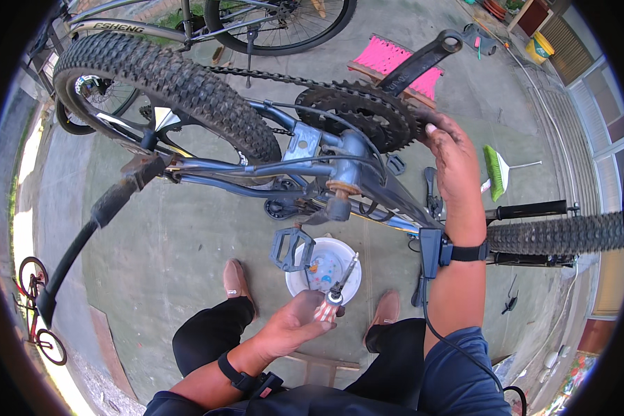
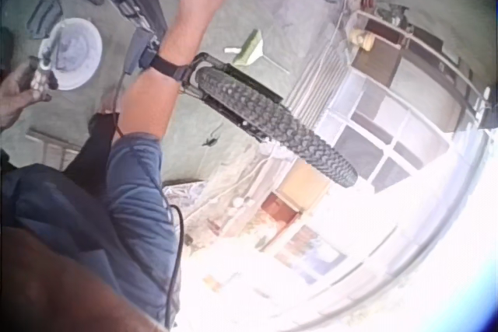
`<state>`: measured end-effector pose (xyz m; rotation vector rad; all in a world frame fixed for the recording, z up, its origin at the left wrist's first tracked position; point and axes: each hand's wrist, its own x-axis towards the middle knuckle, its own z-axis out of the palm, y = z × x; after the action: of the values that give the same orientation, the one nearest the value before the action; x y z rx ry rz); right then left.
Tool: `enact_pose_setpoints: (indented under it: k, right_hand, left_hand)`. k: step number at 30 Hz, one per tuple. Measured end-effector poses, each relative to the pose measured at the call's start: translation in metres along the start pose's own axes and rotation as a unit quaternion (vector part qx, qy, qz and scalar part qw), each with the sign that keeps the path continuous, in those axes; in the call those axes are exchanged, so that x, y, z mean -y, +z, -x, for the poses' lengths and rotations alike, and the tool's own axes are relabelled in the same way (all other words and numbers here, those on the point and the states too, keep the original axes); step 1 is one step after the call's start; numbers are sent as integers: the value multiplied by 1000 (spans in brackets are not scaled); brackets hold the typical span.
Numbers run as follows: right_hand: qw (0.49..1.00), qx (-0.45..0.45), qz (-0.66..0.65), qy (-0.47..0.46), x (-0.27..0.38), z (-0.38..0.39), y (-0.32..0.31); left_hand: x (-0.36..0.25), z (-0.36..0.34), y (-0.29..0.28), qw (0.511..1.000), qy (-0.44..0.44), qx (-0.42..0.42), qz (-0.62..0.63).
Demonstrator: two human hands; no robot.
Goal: The person repairs a bicycle by removing and inspecting the crankset and chainrings using a screwdriver.
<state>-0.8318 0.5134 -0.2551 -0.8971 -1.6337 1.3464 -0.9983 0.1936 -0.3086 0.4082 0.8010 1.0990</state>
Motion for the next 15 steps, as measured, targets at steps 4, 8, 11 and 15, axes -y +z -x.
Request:
enact_pose_setpoints:
  k: [4,8,11,15]
  right_hand:
    - [998,-7,43,35,10,-1,3]
    - [996,23,33,78,25,-2,3]
    - [995,30,1,96,40,3,7]
    - [985,27,-19,167,45,10,0]
  left_hand:
    - [-6,-23,-20,995,-63,41,-72]
    - [-22,-30,-14,988,-82,32,-125]
    - [-44,-18,10,988,-88,54,-113]
    - [-75,-4,60,979,-133,48,-145]
